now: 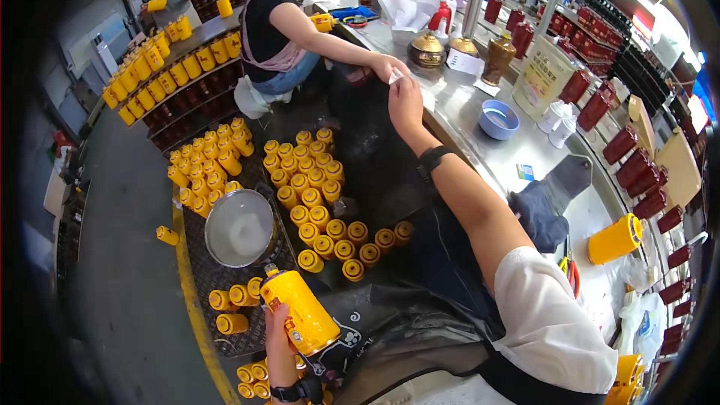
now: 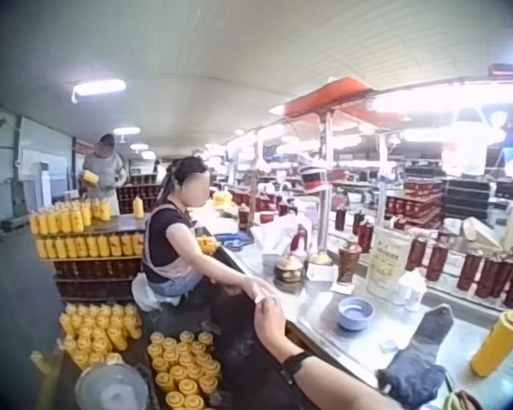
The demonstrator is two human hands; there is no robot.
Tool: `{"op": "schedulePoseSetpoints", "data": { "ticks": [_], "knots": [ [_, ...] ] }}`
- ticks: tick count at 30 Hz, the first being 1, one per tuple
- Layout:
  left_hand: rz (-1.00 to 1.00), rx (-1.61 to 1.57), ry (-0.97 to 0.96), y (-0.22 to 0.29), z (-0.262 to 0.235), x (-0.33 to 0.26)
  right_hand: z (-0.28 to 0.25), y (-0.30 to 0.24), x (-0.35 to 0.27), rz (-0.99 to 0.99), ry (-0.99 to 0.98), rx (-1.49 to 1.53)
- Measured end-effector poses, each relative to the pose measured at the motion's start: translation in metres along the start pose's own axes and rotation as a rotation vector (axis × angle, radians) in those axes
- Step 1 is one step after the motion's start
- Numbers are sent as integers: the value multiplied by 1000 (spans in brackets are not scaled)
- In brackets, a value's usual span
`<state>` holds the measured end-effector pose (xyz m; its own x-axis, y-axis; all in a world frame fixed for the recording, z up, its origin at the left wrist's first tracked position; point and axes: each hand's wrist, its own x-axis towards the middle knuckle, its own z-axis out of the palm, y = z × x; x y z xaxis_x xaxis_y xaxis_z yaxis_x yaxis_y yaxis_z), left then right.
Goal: Wiping and cleaning yellow liquor bottles with a cloth before packing.
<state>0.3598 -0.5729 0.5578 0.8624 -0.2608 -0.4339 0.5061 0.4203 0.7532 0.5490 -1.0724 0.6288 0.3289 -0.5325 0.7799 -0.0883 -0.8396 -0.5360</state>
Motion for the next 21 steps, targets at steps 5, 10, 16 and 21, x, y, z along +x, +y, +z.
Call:
{"op": "schedulePoseSetpoints", "data": {
  "ticks": [5, 10, 16, 21],
  "knots": [
    [12, 27, 16, 4, -2, -7, 23, 8, -5, -30, -65, 13],
    [82, -21, 26, 29, 15, -2, -7, -29, -33, 214, -355, 442],
    [210, -38, -113, 44, 20, 0, -94, -140, -190, 538, -1243, 900],
    [268, -15, -44, 45, 29, -10, -155, -213, -254, 659, -1506, 1264]
  ]
}}
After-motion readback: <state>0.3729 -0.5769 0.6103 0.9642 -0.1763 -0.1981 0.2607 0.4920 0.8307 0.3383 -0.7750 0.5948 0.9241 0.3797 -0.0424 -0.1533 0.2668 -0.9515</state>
